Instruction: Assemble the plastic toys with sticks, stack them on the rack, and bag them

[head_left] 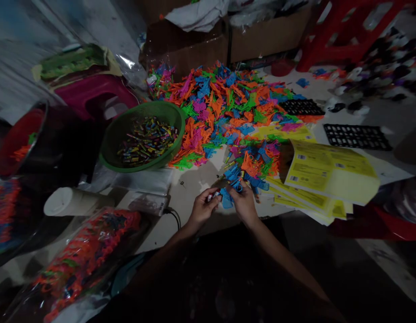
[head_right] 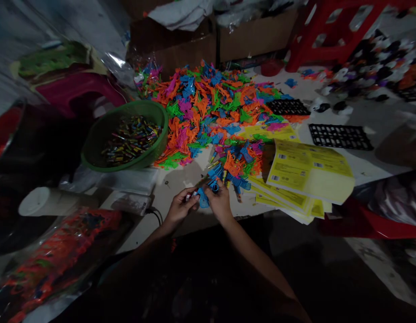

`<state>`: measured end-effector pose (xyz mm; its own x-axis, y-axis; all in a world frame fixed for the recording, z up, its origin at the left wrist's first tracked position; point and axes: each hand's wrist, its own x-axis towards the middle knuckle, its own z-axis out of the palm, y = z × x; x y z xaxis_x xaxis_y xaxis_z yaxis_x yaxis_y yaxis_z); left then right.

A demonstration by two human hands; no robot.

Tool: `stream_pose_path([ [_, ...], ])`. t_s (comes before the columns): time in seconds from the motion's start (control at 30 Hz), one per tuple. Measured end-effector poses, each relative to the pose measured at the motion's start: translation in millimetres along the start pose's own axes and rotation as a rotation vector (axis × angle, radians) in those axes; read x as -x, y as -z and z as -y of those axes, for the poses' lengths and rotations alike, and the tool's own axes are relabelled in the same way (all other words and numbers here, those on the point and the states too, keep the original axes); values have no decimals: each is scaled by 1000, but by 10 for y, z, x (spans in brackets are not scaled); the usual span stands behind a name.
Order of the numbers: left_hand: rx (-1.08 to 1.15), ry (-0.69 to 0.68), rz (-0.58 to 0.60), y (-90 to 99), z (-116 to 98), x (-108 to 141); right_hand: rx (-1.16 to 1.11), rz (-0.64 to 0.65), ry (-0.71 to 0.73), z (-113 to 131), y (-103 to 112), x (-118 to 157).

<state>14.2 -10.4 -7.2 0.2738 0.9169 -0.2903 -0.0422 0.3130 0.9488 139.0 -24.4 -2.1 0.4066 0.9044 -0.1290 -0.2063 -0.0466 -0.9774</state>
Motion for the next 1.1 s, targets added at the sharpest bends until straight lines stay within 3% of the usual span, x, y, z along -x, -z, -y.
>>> stream_pose_path([
  [0.23, -310, -213, -14, 29, 162, 48, 111, -93, 53, 66, -80, 54],
  [0.37, -515, -363, 105, 34, 134, 81, 87, -108, 25, -30, -24, 12],
  [0.47, -666, -333, 199, 56, 5, -62, 203, -70, 22, -34, 175, -194],
  [0.53, -797, -303, 82, 111, -92, -281, 436, -202, 134, 20, 362, -382],
  [0.63, -1004, -286, -290, 255, -164, -704, 868, -540, 374, 103, 597, -583],
  [0.67, -1074, -245, -346, 305, -159, -837, 977, -593, 439, 104, 635, -601],
  [0.73, -1194, -145, -394, 386, -115, -1051, 1111, -542, 536, 45, 636, -558],
  [0.87, -1348, -94, -400, 461, -17, -1207, 1180, -196, 633, -217, 453, -311],
  [0.97, -1382, -120, -392, 516, -44, -1119, 1158, -96, 668, -318, 350, -165],
  [1.1, -1274, -285, -345, 591, -231, -809, 1040, -111, 725, -242, 298, -94],
])
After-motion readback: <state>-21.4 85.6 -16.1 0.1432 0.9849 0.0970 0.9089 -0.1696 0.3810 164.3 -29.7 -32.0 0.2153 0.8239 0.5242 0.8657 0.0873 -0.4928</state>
